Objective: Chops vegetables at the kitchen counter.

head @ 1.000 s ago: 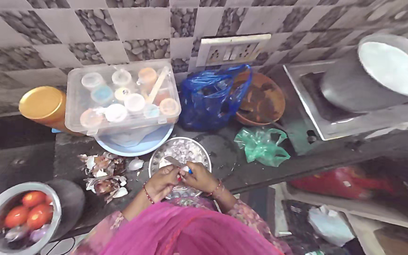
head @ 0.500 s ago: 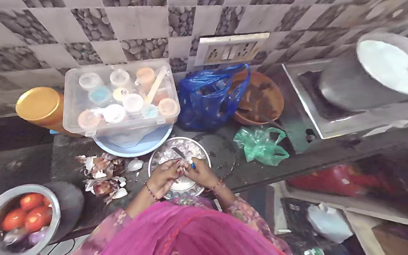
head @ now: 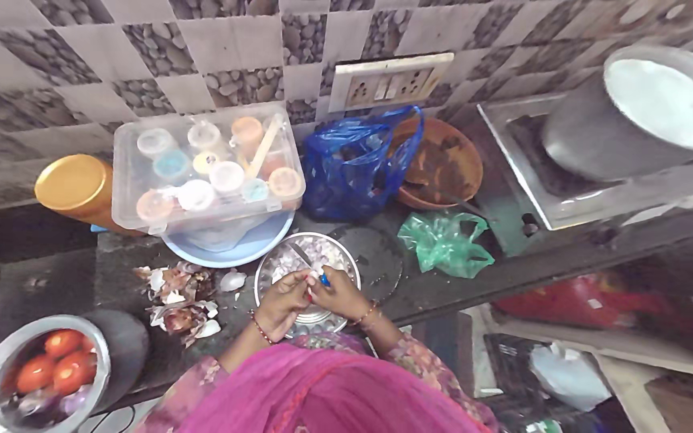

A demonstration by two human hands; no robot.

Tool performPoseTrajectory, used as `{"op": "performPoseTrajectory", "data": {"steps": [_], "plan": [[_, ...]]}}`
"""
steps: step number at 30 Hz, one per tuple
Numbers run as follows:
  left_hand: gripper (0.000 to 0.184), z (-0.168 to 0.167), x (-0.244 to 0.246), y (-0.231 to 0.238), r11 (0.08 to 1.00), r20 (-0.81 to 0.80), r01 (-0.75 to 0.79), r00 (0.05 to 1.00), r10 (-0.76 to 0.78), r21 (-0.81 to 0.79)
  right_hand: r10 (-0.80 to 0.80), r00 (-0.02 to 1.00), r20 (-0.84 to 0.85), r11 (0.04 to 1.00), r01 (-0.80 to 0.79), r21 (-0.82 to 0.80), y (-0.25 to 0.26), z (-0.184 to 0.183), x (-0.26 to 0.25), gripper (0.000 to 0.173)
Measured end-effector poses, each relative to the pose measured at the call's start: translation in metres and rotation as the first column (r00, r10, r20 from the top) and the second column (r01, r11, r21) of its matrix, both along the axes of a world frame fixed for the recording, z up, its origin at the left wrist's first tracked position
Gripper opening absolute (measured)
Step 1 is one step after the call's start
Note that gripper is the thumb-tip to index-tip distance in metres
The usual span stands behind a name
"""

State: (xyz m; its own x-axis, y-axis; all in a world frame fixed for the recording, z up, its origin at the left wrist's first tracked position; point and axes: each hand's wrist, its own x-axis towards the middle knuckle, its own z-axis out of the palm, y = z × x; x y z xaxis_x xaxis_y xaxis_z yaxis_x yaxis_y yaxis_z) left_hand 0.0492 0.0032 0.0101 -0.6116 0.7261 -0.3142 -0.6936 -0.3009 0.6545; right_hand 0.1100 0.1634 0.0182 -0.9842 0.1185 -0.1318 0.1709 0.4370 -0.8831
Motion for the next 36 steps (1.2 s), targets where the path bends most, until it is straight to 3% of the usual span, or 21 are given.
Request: {"op": "performPoseTrajectory", "data": {"steps": [17,24,30,36], "plan": [[0.021,0.000,0.000,0.005,0.977,-0.031,-0.033,0.999,0.027,-0.210,-0.016,0.987,0.160,0.998,0.007,0.055,-0.007,-0.015,-0.003,0.048],[0.029,0.001,-0.003,0.002,0.982,-0.042,-0.065,0.997,0.059,-0.179,-0.048,0.990,0.134,0.998,0.051,-0.022,-0.003,-0.009,-0.004,0.031],[0.039,-0.001,-0.003,0.001,0.991,-0.019,-0.012,1.000,0.009,-0.131,-0.009,0.991,0.130,0.999,0.003,0.048,0.002,-0.003,-0.006,0.040],[0.032,0.000,-0.003,0.002,0.990,-0.018,-0.009,1.000,0.006,-0.142,0.001,0.989,0.151,0.998,-0.010,0.060,-0.002,0.000,-0.007,0.038]]}}
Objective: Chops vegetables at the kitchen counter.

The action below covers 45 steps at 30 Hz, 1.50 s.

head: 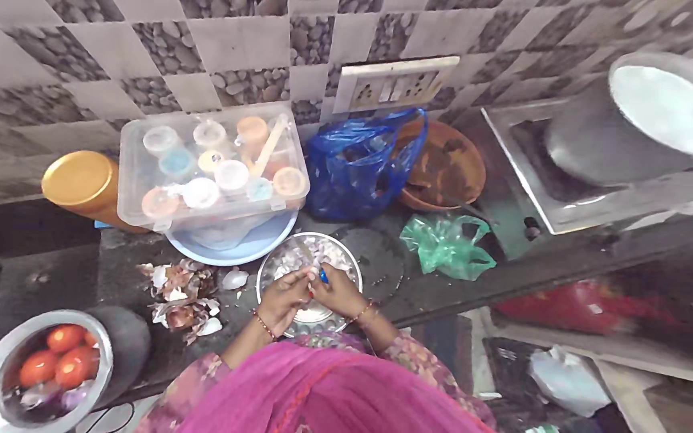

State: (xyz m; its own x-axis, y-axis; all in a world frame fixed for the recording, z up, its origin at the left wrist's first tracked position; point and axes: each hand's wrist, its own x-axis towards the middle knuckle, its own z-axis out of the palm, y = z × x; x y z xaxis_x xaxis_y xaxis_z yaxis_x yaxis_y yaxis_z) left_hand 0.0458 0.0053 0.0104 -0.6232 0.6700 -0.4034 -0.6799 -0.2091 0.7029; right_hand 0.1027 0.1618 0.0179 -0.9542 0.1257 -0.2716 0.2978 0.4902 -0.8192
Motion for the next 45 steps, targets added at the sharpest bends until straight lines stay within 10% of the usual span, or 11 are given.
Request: {"op": "performPoseTrajectory", "data": {"steps": [45], "plan": [[0.044,0.013,-0.005,0.003,0.988,-0.022,-0.132,0.991,0.131,-0.077,-0.079,0.983,0.167,0.986,0.053,0.156,-0.002,0.003,-0.003,0.044]]}}
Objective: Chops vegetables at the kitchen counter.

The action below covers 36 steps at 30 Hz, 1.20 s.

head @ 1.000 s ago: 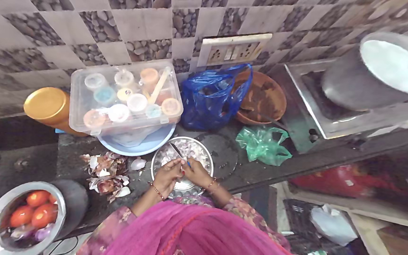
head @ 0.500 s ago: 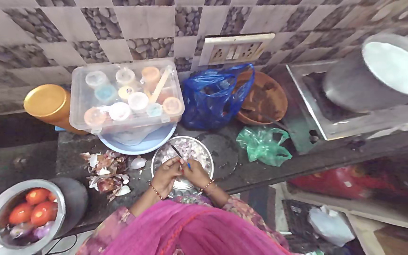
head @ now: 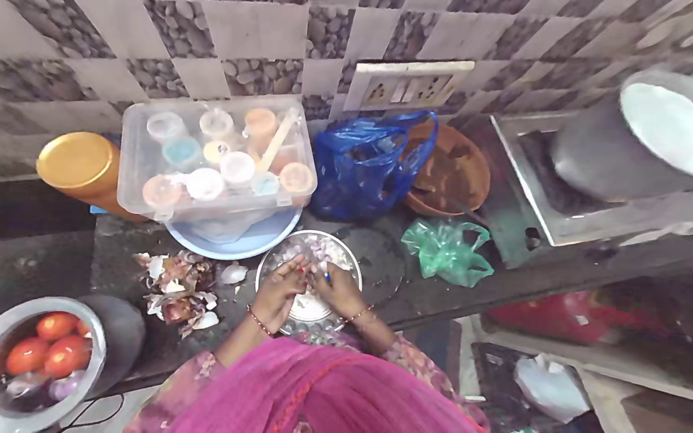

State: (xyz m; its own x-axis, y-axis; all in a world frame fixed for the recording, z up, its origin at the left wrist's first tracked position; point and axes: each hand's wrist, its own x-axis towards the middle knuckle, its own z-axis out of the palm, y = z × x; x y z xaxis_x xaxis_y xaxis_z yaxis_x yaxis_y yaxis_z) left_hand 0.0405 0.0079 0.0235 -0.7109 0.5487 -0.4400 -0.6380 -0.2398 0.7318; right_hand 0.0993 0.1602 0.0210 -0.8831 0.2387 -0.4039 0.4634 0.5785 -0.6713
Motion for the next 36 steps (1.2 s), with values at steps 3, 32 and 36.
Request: {"op": "performPoseTrajectory", "data": {"steps": [3,32,36], "plan": [[0.058,0.000,-0.002,-0.002,0.997,-0.042,0.043,0.998,-0.046,-0.067,-0.025,0.995,0.100,0.991,0.012,0.130,0.003,0.008,-0.003,0.048],[0.047,0.011,0.037,-0.198,0.810,-0.730,-0.274,0.635,-0.253,-0.519,0.297,0.904,-0.309,0.721,0.001,0.693,0.019,0.045,0.023,0.033],[0.034,0.033,0.051,-0.222,0.782,-0.701,-0.217,0.620,-0.352,-0.585,0.241,0.927,-0.287,0.815,-0.033,0.579,0.002,0.037,0.032,0.034]]}}
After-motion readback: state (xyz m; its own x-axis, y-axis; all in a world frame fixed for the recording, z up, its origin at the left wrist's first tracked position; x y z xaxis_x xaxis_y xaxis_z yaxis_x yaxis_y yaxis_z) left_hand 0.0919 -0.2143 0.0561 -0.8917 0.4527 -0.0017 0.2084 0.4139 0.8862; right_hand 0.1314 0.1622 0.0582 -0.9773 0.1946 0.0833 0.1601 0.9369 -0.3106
